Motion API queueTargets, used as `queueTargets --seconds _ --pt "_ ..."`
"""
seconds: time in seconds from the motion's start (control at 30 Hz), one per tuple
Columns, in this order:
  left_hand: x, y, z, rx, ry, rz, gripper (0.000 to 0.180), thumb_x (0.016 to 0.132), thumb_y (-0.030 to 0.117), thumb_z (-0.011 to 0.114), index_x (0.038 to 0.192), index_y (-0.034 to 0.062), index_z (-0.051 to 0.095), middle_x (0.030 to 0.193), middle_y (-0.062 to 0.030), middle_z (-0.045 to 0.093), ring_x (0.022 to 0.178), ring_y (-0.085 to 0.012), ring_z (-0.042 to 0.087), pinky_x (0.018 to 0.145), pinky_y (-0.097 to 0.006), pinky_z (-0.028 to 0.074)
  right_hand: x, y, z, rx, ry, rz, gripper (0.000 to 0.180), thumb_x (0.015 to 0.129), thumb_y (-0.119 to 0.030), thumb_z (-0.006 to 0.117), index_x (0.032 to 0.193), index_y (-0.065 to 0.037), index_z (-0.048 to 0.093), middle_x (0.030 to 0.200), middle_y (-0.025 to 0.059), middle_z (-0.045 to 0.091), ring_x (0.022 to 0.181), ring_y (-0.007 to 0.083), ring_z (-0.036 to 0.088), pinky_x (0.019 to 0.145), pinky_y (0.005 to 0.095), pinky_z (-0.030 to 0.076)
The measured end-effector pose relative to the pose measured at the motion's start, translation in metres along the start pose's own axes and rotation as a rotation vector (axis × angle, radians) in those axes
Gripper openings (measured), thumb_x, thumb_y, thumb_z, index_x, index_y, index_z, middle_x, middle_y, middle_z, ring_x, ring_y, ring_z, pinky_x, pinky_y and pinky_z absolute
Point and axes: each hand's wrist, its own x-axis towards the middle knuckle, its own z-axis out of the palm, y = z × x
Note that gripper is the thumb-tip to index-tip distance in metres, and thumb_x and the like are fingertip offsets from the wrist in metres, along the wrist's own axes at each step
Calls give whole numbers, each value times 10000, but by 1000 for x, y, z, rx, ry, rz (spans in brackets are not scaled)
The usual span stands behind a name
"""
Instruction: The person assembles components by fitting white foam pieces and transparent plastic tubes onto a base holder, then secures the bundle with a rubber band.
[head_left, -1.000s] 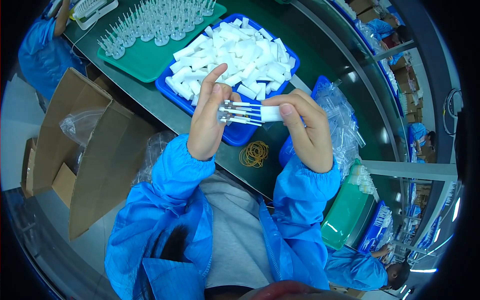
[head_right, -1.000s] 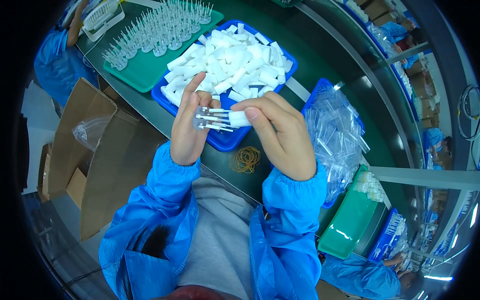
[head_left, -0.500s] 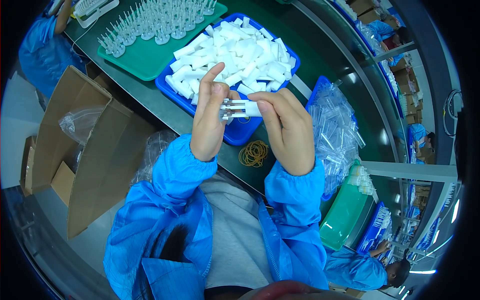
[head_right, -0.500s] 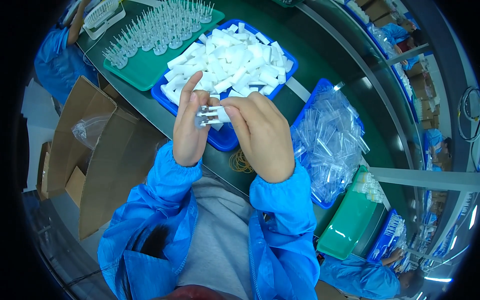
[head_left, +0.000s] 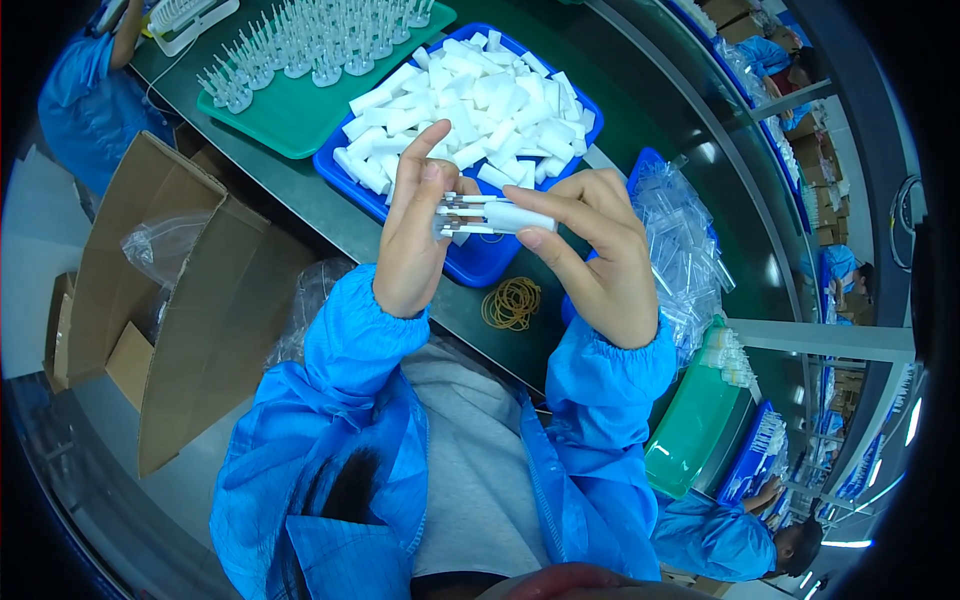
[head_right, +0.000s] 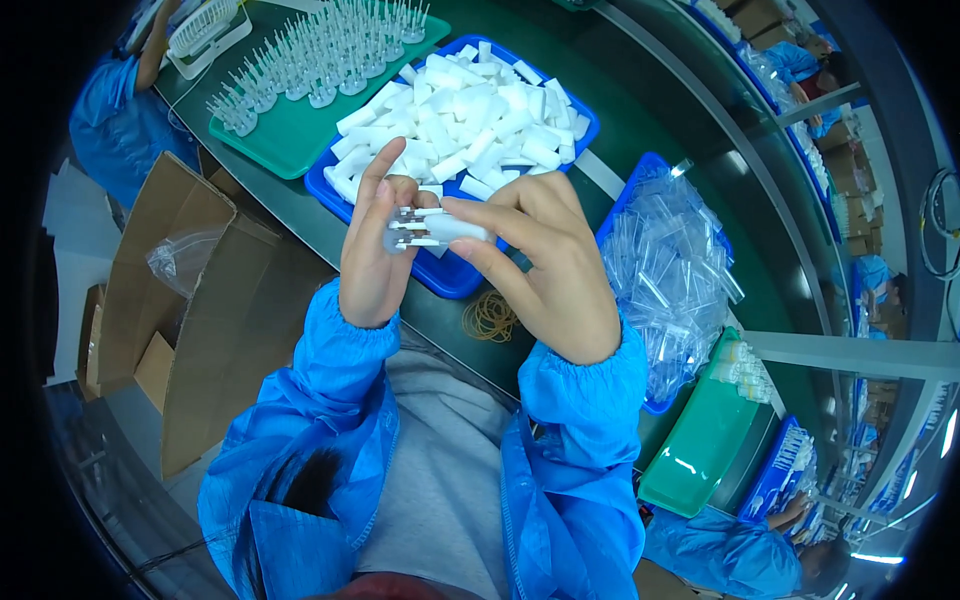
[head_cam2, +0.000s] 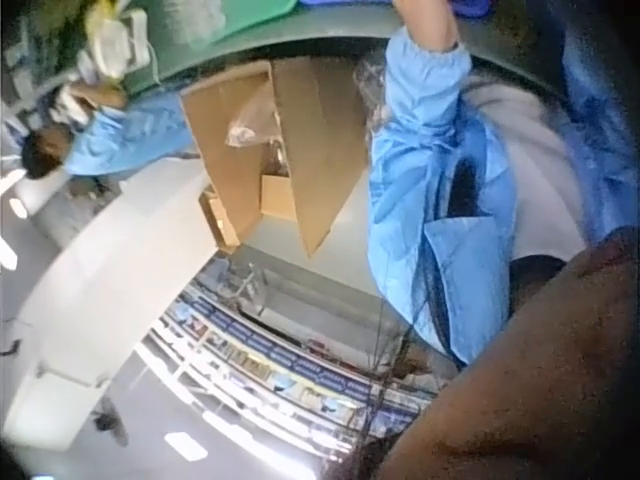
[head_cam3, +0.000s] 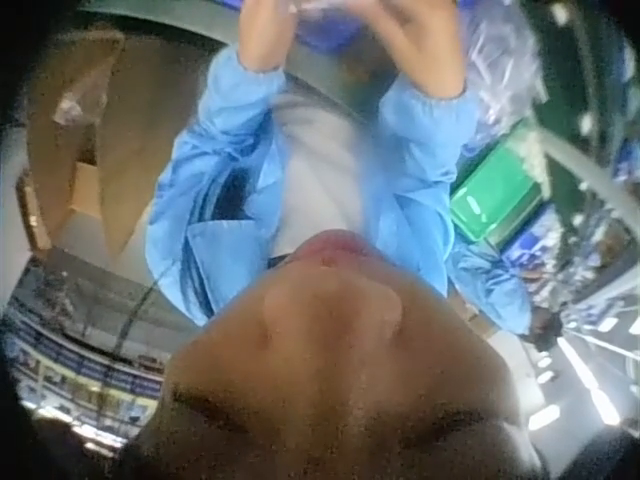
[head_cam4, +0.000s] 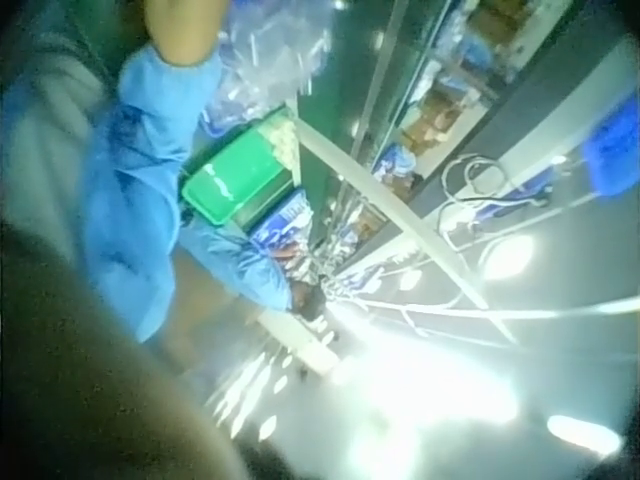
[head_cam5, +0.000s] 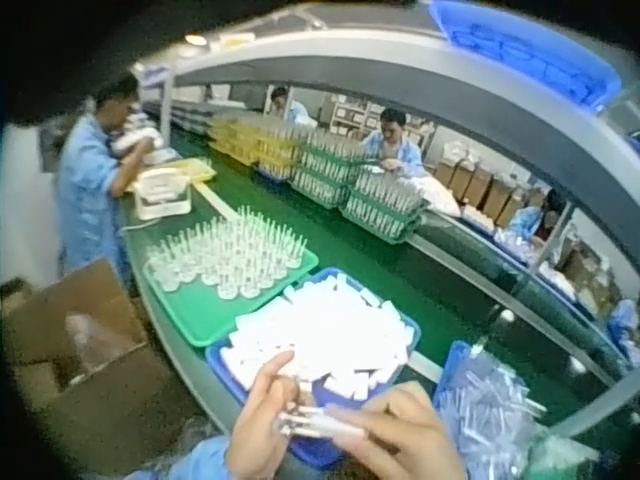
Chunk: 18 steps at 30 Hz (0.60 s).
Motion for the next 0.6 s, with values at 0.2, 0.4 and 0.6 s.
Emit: queueTargets --seconds 0.2,0.4,0.6 --pt "2 -3 -3 69 -28 57 494 984 282 396 1394 36 277 883 -1 432 908 -136 478 808 -277 405 1 0 10 278 78 193 162 793 -75 676 952 -54 695 753 63 604 632 158 515 561 271 396" --pt "0 2 -5 41 2 53 501 975 287 418 1387 29 295 873 -5 434 916 -146 482 838 -286 404 -5 7 16 364 50 165 181 769 -80 704 951 -76 702 769 54 627 644 132 543 537 241 396" --pt "-1 -1 -8 31 38 17 498 973 287 423 1387 38 302 872 -5 430 911 -143 481 829 -284 411 -7 6 5 422 -51 166 236 726 -90 737 960 -92 707 833 60 643 748 176 566 595 263 422"
